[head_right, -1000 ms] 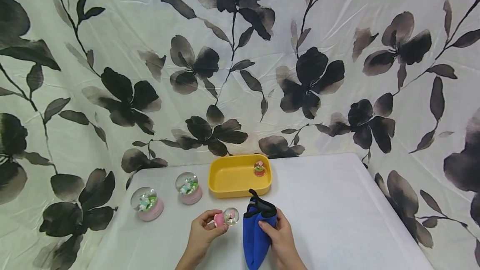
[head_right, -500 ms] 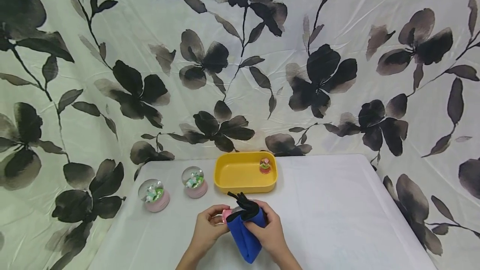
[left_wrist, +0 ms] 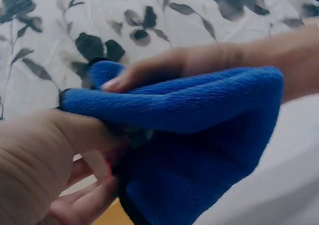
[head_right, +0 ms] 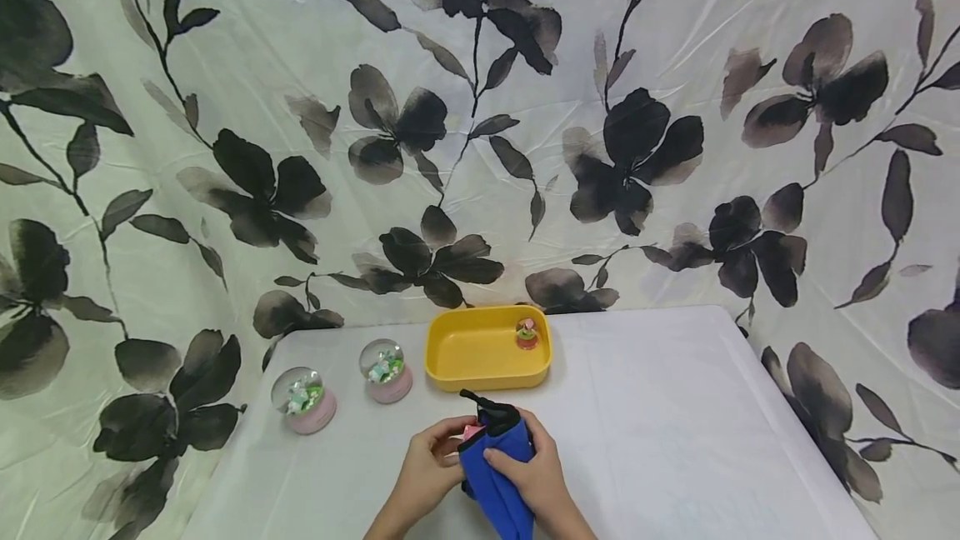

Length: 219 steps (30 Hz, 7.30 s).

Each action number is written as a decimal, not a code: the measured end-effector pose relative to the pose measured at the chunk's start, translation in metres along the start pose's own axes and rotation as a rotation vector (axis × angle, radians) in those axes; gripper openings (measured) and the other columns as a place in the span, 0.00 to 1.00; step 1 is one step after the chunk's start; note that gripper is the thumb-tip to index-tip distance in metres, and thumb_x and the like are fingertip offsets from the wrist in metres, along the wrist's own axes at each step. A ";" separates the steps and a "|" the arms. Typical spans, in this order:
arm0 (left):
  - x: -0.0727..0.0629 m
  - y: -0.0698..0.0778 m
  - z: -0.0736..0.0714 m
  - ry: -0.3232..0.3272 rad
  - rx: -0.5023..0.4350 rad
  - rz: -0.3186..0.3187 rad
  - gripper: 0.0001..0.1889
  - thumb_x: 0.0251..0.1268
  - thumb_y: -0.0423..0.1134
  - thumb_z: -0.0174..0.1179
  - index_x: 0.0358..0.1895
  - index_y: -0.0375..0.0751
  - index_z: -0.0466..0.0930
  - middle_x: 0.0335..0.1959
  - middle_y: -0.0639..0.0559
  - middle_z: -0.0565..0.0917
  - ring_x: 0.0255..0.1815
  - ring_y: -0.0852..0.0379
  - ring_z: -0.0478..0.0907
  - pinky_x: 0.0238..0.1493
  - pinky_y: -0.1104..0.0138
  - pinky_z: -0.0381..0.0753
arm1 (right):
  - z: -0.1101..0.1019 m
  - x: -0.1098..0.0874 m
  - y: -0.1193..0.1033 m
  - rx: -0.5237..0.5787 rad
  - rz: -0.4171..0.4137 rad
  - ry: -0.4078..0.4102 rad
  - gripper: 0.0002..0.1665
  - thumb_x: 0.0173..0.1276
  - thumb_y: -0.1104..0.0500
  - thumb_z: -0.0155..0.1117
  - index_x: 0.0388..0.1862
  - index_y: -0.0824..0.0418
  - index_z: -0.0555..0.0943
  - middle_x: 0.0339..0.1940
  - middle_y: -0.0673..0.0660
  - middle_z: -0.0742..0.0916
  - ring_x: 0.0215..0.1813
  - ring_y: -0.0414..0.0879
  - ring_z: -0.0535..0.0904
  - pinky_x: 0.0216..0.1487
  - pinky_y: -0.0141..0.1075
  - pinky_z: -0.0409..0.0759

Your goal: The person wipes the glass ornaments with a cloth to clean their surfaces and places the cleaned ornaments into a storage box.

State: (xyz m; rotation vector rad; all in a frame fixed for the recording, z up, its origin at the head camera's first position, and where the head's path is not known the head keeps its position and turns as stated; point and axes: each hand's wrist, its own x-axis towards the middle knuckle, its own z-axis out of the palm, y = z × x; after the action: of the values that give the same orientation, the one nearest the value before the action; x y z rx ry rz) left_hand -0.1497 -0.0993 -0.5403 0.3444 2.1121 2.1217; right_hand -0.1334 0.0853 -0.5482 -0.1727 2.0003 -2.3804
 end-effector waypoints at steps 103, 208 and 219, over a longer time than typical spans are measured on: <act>-0.016 0.006 0.006 0.138 -0.029 0.360 0.24 0.40 0.23 0.75 0.47 0.27 0.83 0.41 0.40 0.86 0.35 0.55 0.82 0.39 0.64 0.83 | -0.014 -0.009 -0.017 0.318 -0.030 -0.239 0.30 0.64 0.66 0.64 0.65 0.59 0.70 0.57 0.57 0.80 0.55 0.49 0.77 0.57 0.39 0.76; -0.003 0.010 -0.002 -0.173 -0.019 0.212 0.25 0.53 0.27 0.70 0.56 0.32 0.77 0.50 0.38 0.79 0.45 0.55 0.76 0.45 0.66 0.81 | -0.018 -0.006 -0.022 0.003 -0.019 -0.160 0.25 0.65 0.66 0.63 0.60 0.70 0.72 0.51 0.64 0.81 0.47 0.52 0.81 0.48 0.40 0.80; -0.008 0.007 0.010 -0.027 -0.092 0.226 0.25 0.45 0.22 0.71 0.51 0.28 0.78 0.48 0.35 0.80 0.46 0.52 0.78 0.45 0.64 0.82 | -0.006 -0.010 -0.022 0.107 0.095 -0.011 0.32 0.68 0.60 0.60 0.67 0.72 0.63 0.51 0.61 0.82 0.49 0.50 0.79 0.50 0.39 0.77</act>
State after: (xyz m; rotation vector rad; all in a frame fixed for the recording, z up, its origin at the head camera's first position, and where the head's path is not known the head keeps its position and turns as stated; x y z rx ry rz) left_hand -0.1393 -0.0920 -0.5337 0.6249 2.0376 2.3109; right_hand -0.1228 0.0959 -0.5284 -0.0863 1.8273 -2.4140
